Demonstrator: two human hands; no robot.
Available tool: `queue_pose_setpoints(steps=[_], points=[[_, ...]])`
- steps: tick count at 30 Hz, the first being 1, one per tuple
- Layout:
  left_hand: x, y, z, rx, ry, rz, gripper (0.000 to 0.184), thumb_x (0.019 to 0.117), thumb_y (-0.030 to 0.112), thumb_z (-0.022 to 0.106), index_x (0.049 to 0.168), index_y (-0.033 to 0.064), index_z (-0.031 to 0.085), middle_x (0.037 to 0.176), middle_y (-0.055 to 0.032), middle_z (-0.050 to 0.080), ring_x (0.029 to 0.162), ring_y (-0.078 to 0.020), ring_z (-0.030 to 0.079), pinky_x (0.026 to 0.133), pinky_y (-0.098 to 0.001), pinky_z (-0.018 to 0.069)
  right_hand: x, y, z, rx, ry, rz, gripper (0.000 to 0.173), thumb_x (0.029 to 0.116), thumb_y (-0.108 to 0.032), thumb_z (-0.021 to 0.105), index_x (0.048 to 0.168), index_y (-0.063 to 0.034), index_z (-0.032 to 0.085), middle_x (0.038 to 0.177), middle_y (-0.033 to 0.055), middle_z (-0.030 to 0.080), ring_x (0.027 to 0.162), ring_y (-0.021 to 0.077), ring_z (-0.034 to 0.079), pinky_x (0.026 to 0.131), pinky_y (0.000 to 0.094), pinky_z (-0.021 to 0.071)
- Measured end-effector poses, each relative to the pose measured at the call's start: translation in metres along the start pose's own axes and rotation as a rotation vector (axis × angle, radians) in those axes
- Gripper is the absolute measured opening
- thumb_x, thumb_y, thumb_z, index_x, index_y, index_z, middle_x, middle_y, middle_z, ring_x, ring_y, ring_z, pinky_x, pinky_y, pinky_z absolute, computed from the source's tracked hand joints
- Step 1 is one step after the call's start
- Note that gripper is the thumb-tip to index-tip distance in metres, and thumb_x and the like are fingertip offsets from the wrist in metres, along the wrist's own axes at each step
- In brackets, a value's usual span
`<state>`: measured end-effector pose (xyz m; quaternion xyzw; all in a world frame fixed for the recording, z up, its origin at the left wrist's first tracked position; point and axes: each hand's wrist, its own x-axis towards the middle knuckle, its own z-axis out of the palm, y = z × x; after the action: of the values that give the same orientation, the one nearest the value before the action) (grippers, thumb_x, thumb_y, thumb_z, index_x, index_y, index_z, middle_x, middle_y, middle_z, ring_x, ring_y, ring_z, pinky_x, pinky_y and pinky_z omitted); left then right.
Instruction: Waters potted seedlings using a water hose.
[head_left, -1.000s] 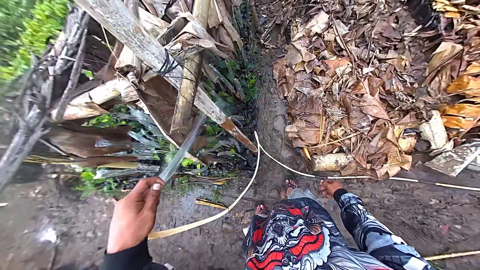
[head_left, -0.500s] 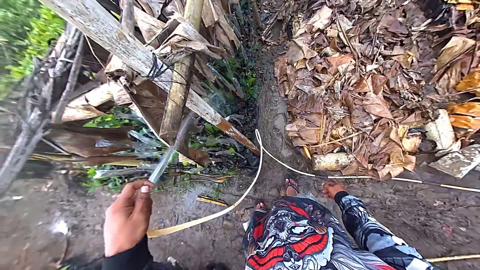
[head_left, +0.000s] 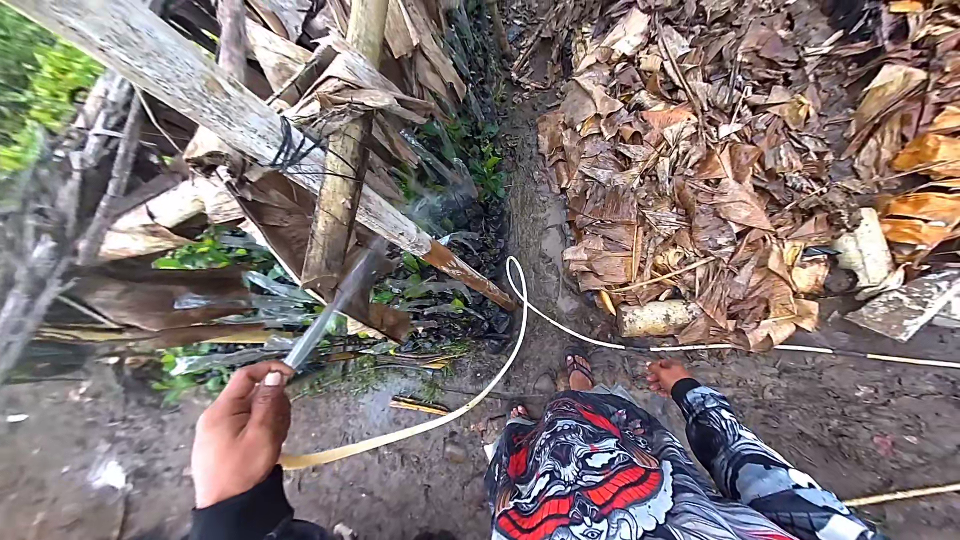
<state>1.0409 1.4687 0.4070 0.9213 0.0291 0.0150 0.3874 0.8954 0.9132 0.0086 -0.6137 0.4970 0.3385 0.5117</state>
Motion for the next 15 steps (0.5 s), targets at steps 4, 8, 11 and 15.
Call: queue_pose_setpoints(steps=[4, 8, 11, 15], points=[[0.001, 0.002, 0.007, 0.03, -0.031, 0.0, 0.022, 0.104, 0.031, 0.047, 0.109, 0.0168, 0.064, 0.057, 0.015, 0.041, 0.041, 0.0018, 0.036, 0.039, -0.0178, 0.0342, 0.001, 0.002, 0.002, 0.008, 0.007, 0.007, 0.036, 0.1117, -0.029, 0.048, 0.132, -0.0012, 0.06, 0.11, 0.0188, 0.068, 0.081, 0.0233, 0.066, 0.074, 0.0401, 0.0547], [0.003, 0.002, 0.005, 0.008, 0.0, 0.006, 0.021, 0.1039, 0.031, 0.047, 0.109, 0.0174, 0.063, 0.057, 0.0157, 0.039, 0.041, 0.0025, 0.035, 0.039, -0.0173, 0.0334, -0.001, -0.002, 0.004, 0.004, -0.007, 0.013, 0.038, 0.1117, -0.03, 0.048, 0.134, -0.0023, 0.059, 0.113, 0.0188, 0.068, 0.084, 0.0234, 0.066, 0.076, 0.0406, 0.0544], [0.002, 0.002, 0.005, 0.034, -0.026, 0.005, 0.022, 0.1034, 0.032, 0.048, 0.108, 0.0178, 0.064, 0.057, 0.0152, 0.04, 0.04, 0.002, 0.035, 0.038, -0.0178, 0.0334, -0.002, -0.007, 0.003, -0.005, -0.016, 0.012, 0.038, 0.1122, -0.03, 0.046, 0.135, -0.002, 0.058, 0.113, 0.019, 0.068, 0.084, 0.0236, 0.066, 0.076, 0.0405, 0.0537], [0.002, 0.003, 0.006, 0.039, 0.002, 0.012, 0.023, 0.1044, 0.031, 0.046, 0.109, 0.0166, 0.064, 0.056, 0.0141, 0.04, 0.04, 0.0011, 0.036, 0.038, -0.0185, 0.0339, 0.0, -0.01, 0.002, -0.024, -0.013, -0.015, 0.038, 0.1121, -0.03, 0.046, 0.134, -0.0014, 0.059, 0.113, 0.0193, 0.069, 0.084, 0.0246, 0.067, 0.076, 0.0416, 0.055]])
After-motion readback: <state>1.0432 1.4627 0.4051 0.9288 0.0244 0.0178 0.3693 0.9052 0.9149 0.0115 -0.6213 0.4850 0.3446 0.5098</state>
